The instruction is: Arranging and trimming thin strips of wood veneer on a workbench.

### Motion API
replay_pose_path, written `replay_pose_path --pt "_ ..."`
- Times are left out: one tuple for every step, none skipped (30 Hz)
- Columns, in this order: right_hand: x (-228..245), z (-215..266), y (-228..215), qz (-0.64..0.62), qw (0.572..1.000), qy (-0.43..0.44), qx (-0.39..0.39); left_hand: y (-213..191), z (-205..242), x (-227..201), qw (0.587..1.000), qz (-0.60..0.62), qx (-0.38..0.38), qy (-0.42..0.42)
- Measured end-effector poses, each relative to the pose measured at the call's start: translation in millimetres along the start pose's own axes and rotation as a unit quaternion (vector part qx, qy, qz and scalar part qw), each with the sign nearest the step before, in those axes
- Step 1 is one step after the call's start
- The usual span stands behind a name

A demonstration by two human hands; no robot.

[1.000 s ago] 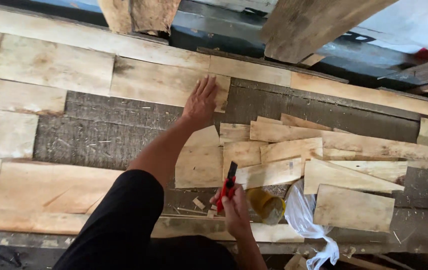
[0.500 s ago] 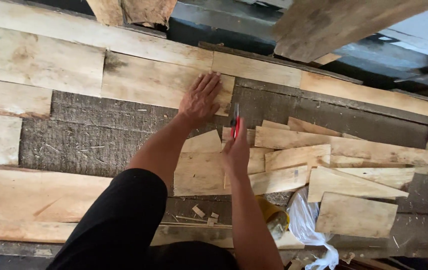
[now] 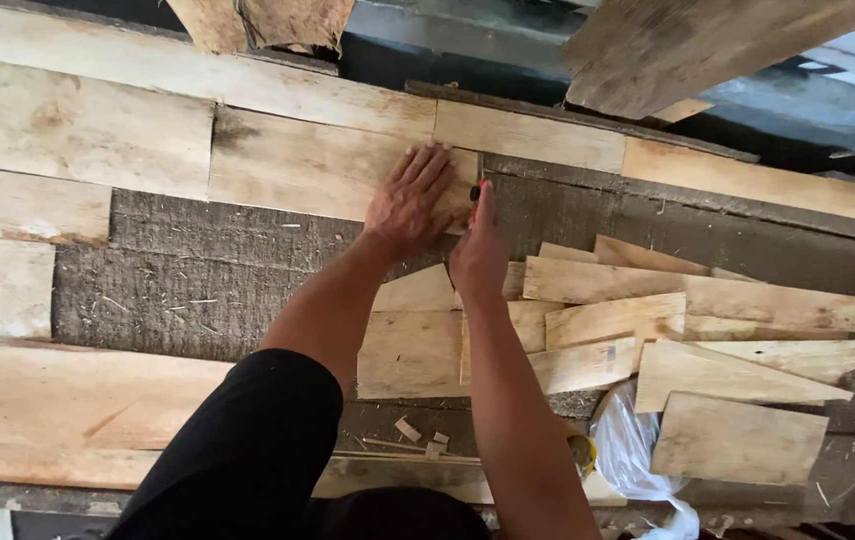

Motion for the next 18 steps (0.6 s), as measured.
replay_pose_path --pt "-1.7 -0.2 2.1 -0.001 1.0 0.001 0.001 1.0 -1.3 -0.5 1.0 0.0 0.002 0.0" --pt "-3.4 -0.2 3.6 0.001 1.0 0.0 -0.01 2.1 -2.4 -0.9 1.0 0.0 0.005 -0.004" --pt "-5.2 -0.5 4.5 0.003 1.0 -0.001 -0.021 3.0 -4.0 -1.7 1.0 0.001 0.007 -0.008" --pt "-6.0 -0.6 5.7 0.003 1.0 0.0 -0.02 1.3 -4.1 -2.5 1.0 0.001 0.008 -0.008" --pt "-6.9 -1.0 5.9 0.006 0.999 -0.008 -0.032 -0.2 -5.0 -3.7 1.0 -0.007 0.013 -0.011" --pt "-7.7 -1.3 6.1 0.009 0.999 -0.015 -0.043 -1.9 -5.8 -4.9 1.0 -0.014 0.017 -0.013" --pt "-4.0 -2.5 3.8 0.009 0.999 -0.015 -0.044 -2.8 -6.0 -4.7 1.0 -0.014 0.017 -0.013" --pt "-1.2 -3.5 2.4 -0.001 1.0 0.007 -0.025 -3.6 -6.0 -4.4 1.0 -0.014 0.023 -0.015" --pt "1.4 -3.0 1.1 -0.011 1.0 0.029 -0.005 -3.9 -4.6 -4.8 0.999 -0.013 0.03 -0.018" --pt "0.5 -2.2 2.0 -0.011 0.999 0.03 -0.004 -3.4 -3.6 -4.9 0.999 -0.013 0.031 -0.018" --pt "-0.7 -2.4 2.6 -0.019 0.999 0.035 -0.002 -3.3 -3.7 -4.6 0.999 -0.005 0.028 -0.02" --pt "-1.8 -2.6 3.1 -0.027 0.999 0.04 0.0 -3.2 -3.9 -4.3 0.999 0.002 0.026 -0.022" --pt "-5.5 -2.8 5.5 -0.027 0.999 0.041 -0.001 -0.2 -3.8 -3.4 0.999 0.002 0.026 -0.022" --pt "-8.3 -3.0 7.3 -0.014 1.0 0.017 -0.014 2.1 -3.6 -2.6 1.0 0.004 0.011 -0.016" --pt "-10.6 -3.1 9.5 -0.002 1.0 -0.007 -0.026 4.2 -2.9 -1.5 1.0 0.005 -0.003 -0.011" --pt "-10.9 -3.6 9.7 -0.002 1.0 -0.007 -0.026 5.1 -3.4 -0.9 1.0 0.005 -0.003 -0.011" --pt "-11.2 -3.5 9.7 -0.008 0.999 -0.015 -0.032 5.9 -3.4 -0.5 1.0 0.024 -0.012 -0.009" --pt "-11.5 -3.3 9.9 -0.014 0.999 -0.022 -0.037 6.9 -3.4 -0.1 0.999 0.042 -0.022 -0.007"
Point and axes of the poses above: each hand's wrist, its own z-axis away from the middle knuckle, its own y-axis out of the palm, x = y × z, the point moved 2 cm from there along -z, towards the middle knuckle, and after that the axes turned 2 degrees about -z, right-handed, at the moved point
